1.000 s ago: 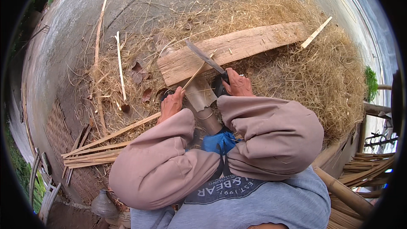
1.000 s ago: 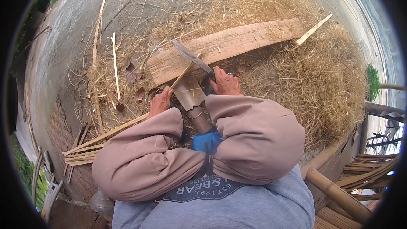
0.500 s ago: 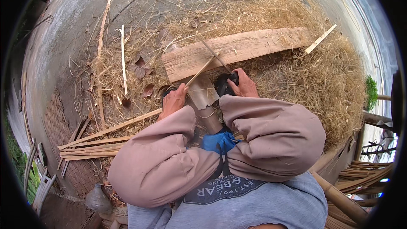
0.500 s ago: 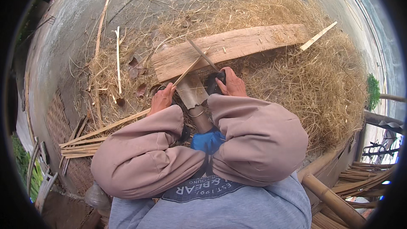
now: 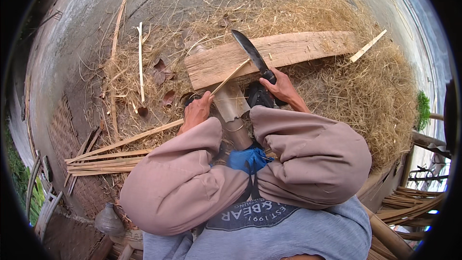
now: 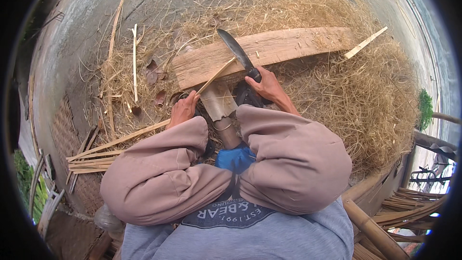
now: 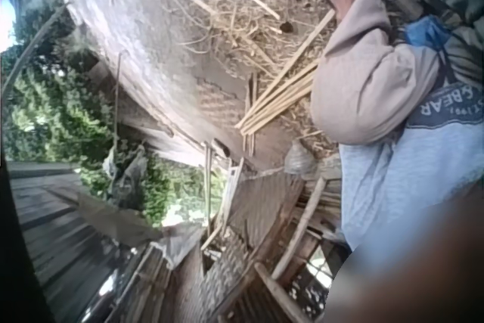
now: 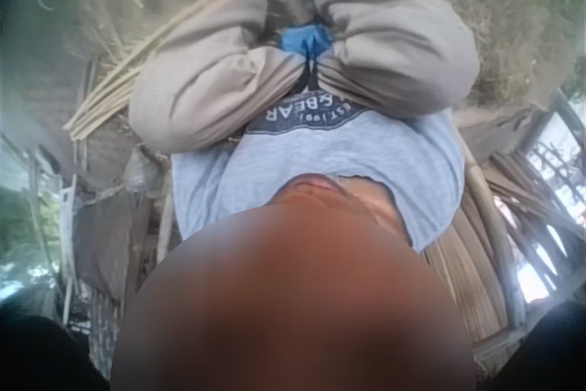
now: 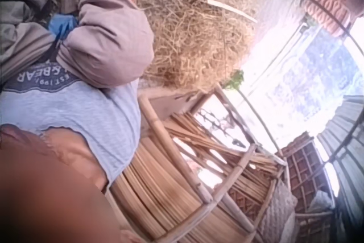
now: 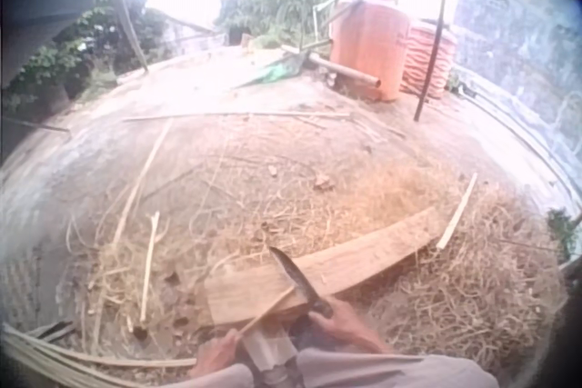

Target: The person sits on the ground and uses a knife to split thin bamboo strips on a wooden plank. The person repeatedly positions the bamboo and strikes it with the knife to separate it into thinner pieces.

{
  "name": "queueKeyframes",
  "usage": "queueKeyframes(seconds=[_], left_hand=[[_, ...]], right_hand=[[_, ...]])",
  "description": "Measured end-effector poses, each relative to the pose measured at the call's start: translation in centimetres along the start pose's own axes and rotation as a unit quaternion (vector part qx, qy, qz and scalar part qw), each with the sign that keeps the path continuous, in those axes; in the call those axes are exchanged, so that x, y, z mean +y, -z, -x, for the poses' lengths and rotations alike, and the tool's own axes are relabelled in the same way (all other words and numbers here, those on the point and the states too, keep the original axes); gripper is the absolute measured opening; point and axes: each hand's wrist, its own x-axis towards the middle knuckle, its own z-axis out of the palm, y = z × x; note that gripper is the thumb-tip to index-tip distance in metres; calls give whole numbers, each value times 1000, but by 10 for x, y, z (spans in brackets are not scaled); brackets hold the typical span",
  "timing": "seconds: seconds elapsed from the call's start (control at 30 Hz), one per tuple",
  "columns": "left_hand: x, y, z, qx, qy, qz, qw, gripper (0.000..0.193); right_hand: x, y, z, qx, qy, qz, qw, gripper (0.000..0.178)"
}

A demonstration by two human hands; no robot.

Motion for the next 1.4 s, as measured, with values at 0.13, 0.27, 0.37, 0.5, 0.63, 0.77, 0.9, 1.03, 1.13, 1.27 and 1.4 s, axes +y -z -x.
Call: queueKeyframes(seconds=[0.13, 0.27, 0.37, 0.5, 0.63, 0.77, 0.9, 1.03, 1.13, 1.27, 1.4], left_hand=[[-2, -1, 3, -4, 11, 12, 1000, 25], [5, -1, -5, -1, -2, 4, 1000, 26], [-6, -1, 4, -3, 15, 5, 1000, 26], [-1, 0, 3, 7, 3, 4, 1000, 26], [-2, 0, 2, 10, -4, -1, 1000, 26], [-1, 0, 3, 8, 3, -1, 1000, 26], [-3, -1, 3, 1, 7, 5, 1000, 26], [1, -1, 2, -2, 10, -16, 1000, 26], [-4, -3, 5, 12, -3, -22, 1000, 27], [-4, 0, 3, 7, -5, -25, 1000, 26], [-7, -5, 3, 6, -6, -23, 1000, 26]], right_hand=[[-12, -7, -3, 47, -75, -134, 987, 33], [13, -5, -7, 28, 15, 29, 999, 32], [-13, -12, -6, 42, -55, -78, 994, 33], [-3, -13, -5, -16, 14, 21, 1000, 29], [-7, -14, 3, 26, -85, -115, 989, 32], [-15, -14, 6, 34, -64, -69, 995, 35], [-24, -12, 10, 60, -41, -26, 997, 36], [-29, -8, 21, 149, 192, 91, 966, 45], [-38, -14, 29, 44, 92, 197, 975, 47], [-8, -26, 18, 42, 51, 202, 977, 46], [-19, -31, 25, 62, 89, 159, 981, 39]])
